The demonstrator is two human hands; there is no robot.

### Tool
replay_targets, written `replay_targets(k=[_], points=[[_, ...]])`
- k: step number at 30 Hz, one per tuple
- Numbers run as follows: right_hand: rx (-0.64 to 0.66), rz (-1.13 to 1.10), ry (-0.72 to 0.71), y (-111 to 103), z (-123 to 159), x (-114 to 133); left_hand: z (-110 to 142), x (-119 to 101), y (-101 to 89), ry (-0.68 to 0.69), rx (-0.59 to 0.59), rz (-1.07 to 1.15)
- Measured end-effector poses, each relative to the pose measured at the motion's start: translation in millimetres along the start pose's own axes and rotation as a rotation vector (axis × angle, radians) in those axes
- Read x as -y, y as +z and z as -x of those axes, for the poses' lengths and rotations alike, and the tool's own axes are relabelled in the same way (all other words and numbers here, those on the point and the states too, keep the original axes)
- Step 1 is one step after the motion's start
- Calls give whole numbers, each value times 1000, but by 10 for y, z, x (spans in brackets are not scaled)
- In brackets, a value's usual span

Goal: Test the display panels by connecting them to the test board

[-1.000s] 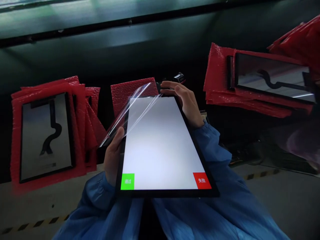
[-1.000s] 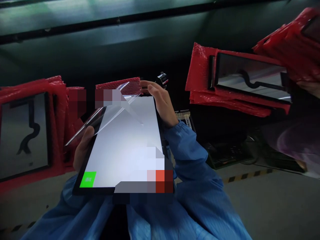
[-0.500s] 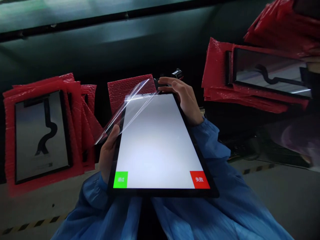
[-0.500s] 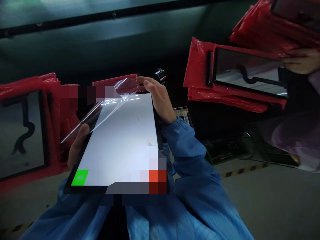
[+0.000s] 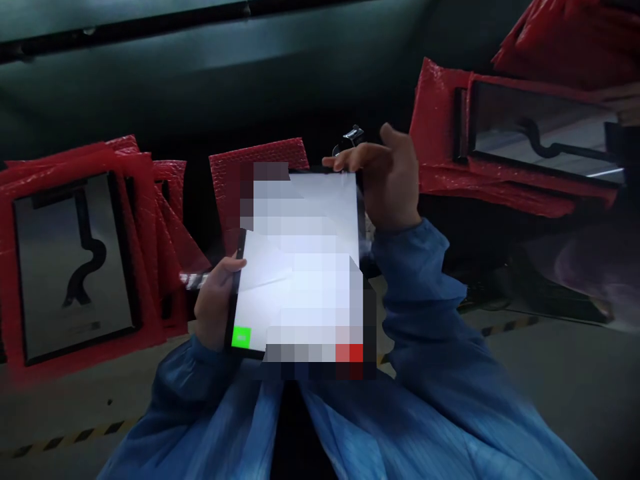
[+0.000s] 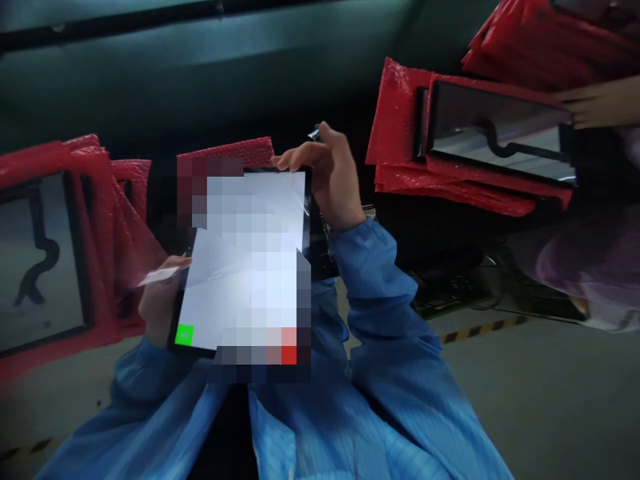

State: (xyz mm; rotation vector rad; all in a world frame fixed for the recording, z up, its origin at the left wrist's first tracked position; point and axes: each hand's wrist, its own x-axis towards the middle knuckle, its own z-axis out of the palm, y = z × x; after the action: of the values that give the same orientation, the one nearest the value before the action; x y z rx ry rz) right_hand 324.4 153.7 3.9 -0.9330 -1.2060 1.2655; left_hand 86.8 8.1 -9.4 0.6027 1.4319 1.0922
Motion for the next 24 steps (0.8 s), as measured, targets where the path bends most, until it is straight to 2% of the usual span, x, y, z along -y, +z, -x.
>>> replay_targets(k=[1, 3, 4, 5, 6, 7, 9, 10, 12, 14, 16, 20, 22, 24], points=[[-36, 1, -42, -20, -24, 29, -17, 11, 18, -16, -24, 18], [-159, 38, -238, -16, -1, 135, -39, 9, 75, -60, -38, 77], [-183, 108, -355, 10, 52, 204, -44, -3, 109, -77, -40, 102], [-136, 226, -460, 51, 130, 274, -44, -20, 141, -92, -47, 133], [-21, 384, -531, 103, 227, 335, -42, -41, 169, -105, -62, 166], [168, 577, -556, 160, 335, 377, -38, -63, 192, -119, -77, 201], [479, 859, -553, 269, 550, 385, -28, -103, 220, -162, -91, 290], [578, 945, -535, 312, 642, 350, -23, -118, 224, -193, -84, 341], [641, 1026, -509, 365, 776, 225, -18, -132, 219, -251, -42, 432], [618, 1034, -543, 381, 846, 82, -24, -126, 204, -266, 7, 503], [542, 968, -621, 379, 869, -19, -42, -105, 188, -255, 48, 541], [336, 808, -772, 307, 846, -16, -101, -61, 173, -271, 80, 511], [180, 812, -778, 173, 828, 33, -123, -52, 170, -245, 68, 469], [2, 862, -713, -59, 825, 50, -134, -47, 160, -207, 64, 424]])
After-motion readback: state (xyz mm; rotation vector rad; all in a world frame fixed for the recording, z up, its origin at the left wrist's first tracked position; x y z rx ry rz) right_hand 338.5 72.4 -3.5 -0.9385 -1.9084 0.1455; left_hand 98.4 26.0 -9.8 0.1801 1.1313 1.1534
